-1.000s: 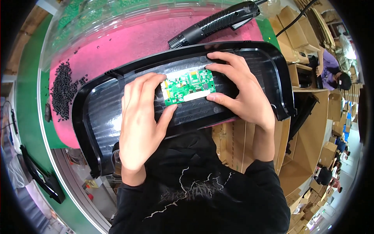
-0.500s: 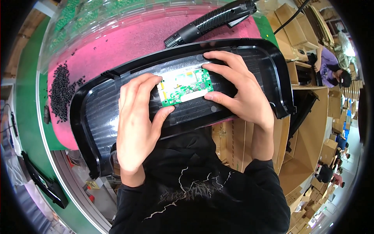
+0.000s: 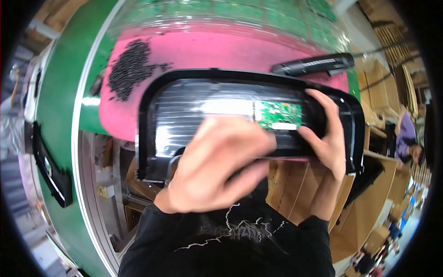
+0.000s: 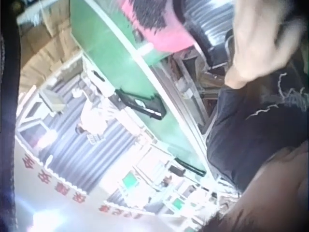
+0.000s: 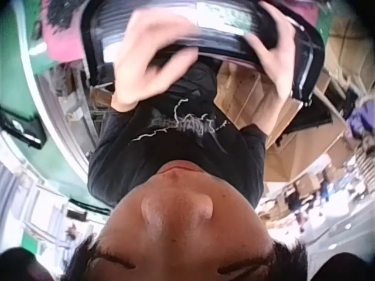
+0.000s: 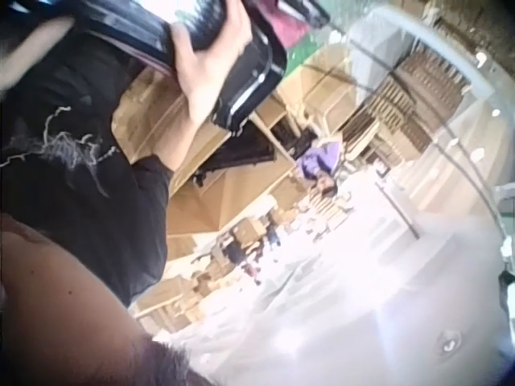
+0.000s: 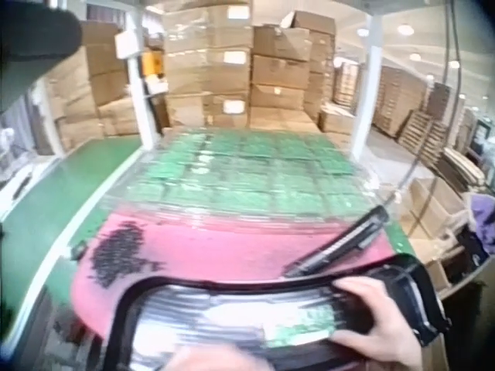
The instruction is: Install circuit boards into plastic housings using an electric screwdriver.
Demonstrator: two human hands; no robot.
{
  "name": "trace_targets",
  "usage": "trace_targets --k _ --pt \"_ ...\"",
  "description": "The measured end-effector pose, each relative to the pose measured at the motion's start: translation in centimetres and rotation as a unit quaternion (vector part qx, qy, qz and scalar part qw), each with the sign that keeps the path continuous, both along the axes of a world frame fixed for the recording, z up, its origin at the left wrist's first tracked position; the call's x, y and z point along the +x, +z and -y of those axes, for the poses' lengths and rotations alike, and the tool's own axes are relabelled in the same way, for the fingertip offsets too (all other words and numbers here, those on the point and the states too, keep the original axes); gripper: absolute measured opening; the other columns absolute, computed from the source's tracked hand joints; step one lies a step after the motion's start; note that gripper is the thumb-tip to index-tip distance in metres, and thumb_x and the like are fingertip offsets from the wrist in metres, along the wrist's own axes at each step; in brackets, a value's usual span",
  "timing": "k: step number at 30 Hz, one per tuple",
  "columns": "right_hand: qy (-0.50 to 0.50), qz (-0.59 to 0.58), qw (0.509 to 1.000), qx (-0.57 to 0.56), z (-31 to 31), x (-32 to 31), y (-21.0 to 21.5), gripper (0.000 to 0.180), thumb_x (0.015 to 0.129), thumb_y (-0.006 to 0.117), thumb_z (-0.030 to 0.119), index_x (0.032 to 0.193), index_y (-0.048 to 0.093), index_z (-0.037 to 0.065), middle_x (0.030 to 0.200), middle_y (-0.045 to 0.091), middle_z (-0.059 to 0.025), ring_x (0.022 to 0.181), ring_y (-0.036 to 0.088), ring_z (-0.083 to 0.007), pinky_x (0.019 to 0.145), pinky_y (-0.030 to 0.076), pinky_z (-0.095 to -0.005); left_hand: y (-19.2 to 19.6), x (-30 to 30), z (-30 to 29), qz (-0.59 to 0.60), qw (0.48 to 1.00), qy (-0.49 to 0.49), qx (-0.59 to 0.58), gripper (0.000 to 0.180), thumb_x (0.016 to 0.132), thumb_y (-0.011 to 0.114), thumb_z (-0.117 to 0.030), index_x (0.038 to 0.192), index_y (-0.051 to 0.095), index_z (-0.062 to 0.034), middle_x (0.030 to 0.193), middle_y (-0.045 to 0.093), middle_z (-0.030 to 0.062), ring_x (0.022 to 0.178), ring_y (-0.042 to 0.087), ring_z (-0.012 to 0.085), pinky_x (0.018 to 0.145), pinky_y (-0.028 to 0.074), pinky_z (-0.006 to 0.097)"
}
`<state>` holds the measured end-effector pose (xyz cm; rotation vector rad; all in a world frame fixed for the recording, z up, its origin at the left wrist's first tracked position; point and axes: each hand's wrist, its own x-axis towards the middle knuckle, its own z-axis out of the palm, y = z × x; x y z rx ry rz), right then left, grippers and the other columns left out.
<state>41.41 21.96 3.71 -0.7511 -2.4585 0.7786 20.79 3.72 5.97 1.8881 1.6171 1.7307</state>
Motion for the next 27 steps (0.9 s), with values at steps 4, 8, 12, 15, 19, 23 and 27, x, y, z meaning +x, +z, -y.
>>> trace_targets --k 4,8,12,15,19,23,27 --pt "-0.12 -0.105 0.987 -0.019 -0.1 1.3 -0.6 0.056 0.081 0.067 -0.001 0.135 0.053 0.004 0.129 0.056 -0.0066 0.111 0.05 -0.017 0.096 0.037 -0.0273 1.9 -3.5 5.7 0.074 0.981 0.175 -0.047 0.02 0.079 0.073 0.002 0.098 0.068 0.0037 0.096 0.068 0.0183 0.077 0.065 0.0244 0.066 0.053 0.031" --pt "-0.16 -0.175 0.972 -0.01 -2.4 2.0 1.7 0.054 0.087 0.062 -0.002 0.139 0.05 0.003 0.126 0.053 -0.0025 0.078 0.035 -0.0061 0.079 0.036 -0.019 -0.7 -12.4 6.9 -0.096 0.883 0.386 -0.25 0.03 0.083 0.069 -0.002 0.112 0.062 0.0056 0.103 0.066 0.0189 0.088 0.066 0.0329 0.076 0.053 0.036" --pt "-0.183 -0.055 0.981 0.018 -7.4 2.6 3.1 0.056 0.091 0.064 0.006 0.144 0.048 0.013 0.129 0.052 -0.0054 0.087 0.046 -0.0067 0.084 0.04 -0.0214 -4.6 -15.5 6.9 -0.16 0.863 0.373 -0.3 0.033 0.082 0.069 -0.001 0.114 0.061 0.0028 0.111 0.061 0.0211 0.099 0.062 0.0398 0.085 0.05 0.044" --pt "-0.168 -0.039 0.984 -0.05 -13.5 3.0 1.8 0.053 0.094 0.066 0.016 0.144 0.049 0.02 0.117 0.057 -0.0055 0.093 0.054 -0.0065 0.083 0.045 -0.023 -4.5 -15.4 5.4 -0.142 0.867 0.379 -0.29 0.03 0.08 0.068 0.002 0.11 0.064 0.0011 0.104 0.063 0.0217 0.095 0.063 0.0407 0.082 0.051 0.043" --pt "-0.192 -0.013 0.966 -0.171 -12.3 -2.4 4.2 0.035 0.094 0.069 0.022 0.127 0.059 0.016 0.096 0.06 -0.002 0.085 0.06 -0.0094 0.075 0.049 -0.0231 -4.8 -16.2 5.0 -0.146 0.88 0.376 -0.249 0.021 0.077 0.068 0.007 0.098 0.068 0.0025 0.089 0.066 0.0206 0.083 0.066 0.0396 0.074 0.052 0.043" --pt "-0.171 -0.239 0.95 -0.107 -10.6 -6.1 3.7 0.048 0.087 0.076 0.015 0.125 0.048 0.006 0.105 0.057 -0.0085 0.088 0.063 -0.013 0.073 0.055 -0.0268 -4.2 -16.7 4.4 -0.114 0.888 0.356 -0.267 0.018 0.079 0.068 0.006 0.097 0.069 0.0031 0.086 0.068 0.0215 0.075 0.068 0.0328 0.069 0.053 0.039" --pt "-0.062 -0.484 0.861 -0.145 -8.5 -10.5 1.8 0.055 0.088 0.074 0.016 0.125 0.039 -0.005 0.112 0.061 -0.0154 0.093 0.064 -0.0164 0.086 0.052 -0.0298 -3.9 -17.3 3.6 -0.127 0.905 0.338 -0.225 0.017 0.081 0.068 0.006 0.098 0.069 0.0036 0.086 0.07 0.0194 0.072 0.069 0.0286 0.068 0.054 0.036"
